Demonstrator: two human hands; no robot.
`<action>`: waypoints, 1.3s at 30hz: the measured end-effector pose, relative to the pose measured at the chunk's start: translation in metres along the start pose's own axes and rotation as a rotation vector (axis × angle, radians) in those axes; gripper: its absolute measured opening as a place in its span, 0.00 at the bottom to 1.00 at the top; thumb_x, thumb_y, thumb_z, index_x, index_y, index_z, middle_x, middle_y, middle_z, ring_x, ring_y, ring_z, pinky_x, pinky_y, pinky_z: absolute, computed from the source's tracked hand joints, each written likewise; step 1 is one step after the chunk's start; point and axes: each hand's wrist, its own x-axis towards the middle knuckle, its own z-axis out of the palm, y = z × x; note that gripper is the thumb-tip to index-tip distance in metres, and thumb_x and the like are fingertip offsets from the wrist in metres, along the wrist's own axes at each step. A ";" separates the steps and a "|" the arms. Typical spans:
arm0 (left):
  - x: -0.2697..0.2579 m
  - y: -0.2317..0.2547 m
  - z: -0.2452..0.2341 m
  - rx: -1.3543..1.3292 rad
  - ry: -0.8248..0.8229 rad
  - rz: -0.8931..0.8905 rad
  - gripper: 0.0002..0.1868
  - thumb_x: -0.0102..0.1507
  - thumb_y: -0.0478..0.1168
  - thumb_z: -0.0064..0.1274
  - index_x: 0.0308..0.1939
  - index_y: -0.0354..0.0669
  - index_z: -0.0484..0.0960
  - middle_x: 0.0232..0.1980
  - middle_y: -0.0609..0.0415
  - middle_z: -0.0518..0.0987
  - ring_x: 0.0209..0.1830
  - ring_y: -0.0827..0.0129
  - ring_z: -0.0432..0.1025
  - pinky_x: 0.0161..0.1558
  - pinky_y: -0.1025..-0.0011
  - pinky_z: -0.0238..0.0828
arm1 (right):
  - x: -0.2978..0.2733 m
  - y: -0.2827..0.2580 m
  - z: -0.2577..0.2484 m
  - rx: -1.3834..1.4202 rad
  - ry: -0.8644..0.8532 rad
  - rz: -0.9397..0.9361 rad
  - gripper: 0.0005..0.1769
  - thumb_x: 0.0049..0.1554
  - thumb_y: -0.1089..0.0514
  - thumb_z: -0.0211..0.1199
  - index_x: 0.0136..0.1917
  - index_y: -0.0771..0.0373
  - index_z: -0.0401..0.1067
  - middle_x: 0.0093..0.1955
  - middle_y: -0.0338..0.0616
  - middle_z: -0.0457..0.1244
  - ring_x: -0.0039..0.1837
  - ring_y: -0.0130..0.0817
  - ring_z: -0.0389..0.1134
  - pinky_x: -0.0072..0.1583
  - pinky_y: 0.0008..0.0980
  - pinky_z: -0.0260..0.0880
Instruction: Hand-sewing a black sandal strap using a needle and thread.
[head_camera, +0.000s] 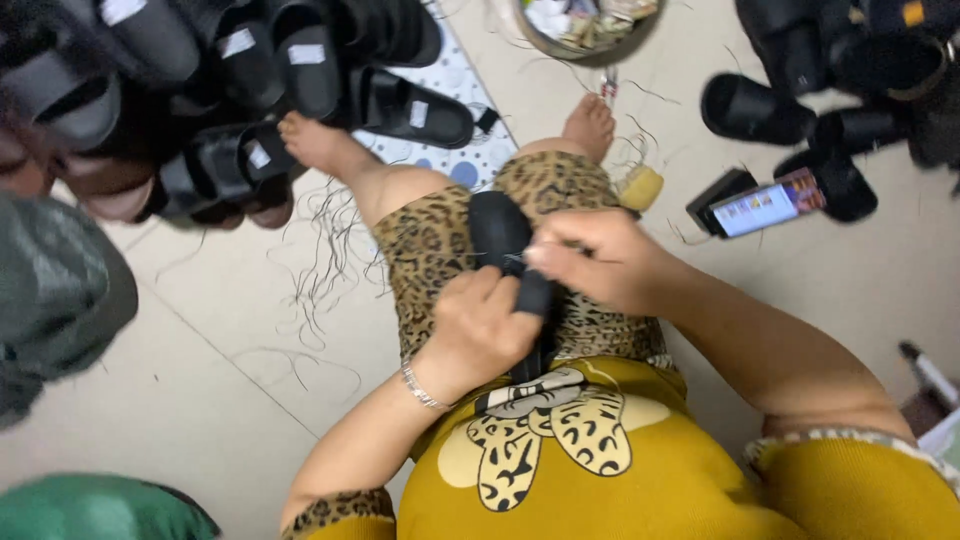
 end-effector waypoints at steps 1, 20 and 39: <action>0.008 -0.001 -0.012 -0.027 -0.013 0.023 0.14 0.59 0.34 0.46 0.17 0.48 0.70 0.22 0.49 0.67 0.19 0.57 0.64 0.23 0.61 0.61 | 0.001 0.002 0.003 0.005 0.036 0.009 0.16 0.65 0.52 0.58 0.38 0.58 0.76 0.27 0.39 0.64 0.33 0.26 0.64 0.38 0.33 0.66; -0.010 -0.028 -0.085 -0.643 -0.446 -1.174 0.08 0.65 0.38 0.52 0.38 0.38 0.84 0.25 0.58 0.78 0.21 0.74 0.70 0.26 0.76 0.68 | 0.003 0.009 -0.067 -0.615 0.584 -0.419 0.08 0.63 0.82 0.60 0.55 0.80 0.72 0.49 0.60 0.65 0.43 0.41 0.62 0.46 0.34 0.64; 0.085 -0.085 -0.046 -0.809 0.547 -0.844 0.16 0.75 0.45 0.43 0.53 0.37 0.79 0.31 0.52 0.82 0.35 0.66 0.82 0.44 0.74 0.84 | -0.017 -0.021 0.013 0.315 0.030 0.040 0.12 0.66 0.53 0.53 0.50 0.63 0.72 0.62 0.50 0.68 0.34 0.19 0.66 0.34 0.14 0.64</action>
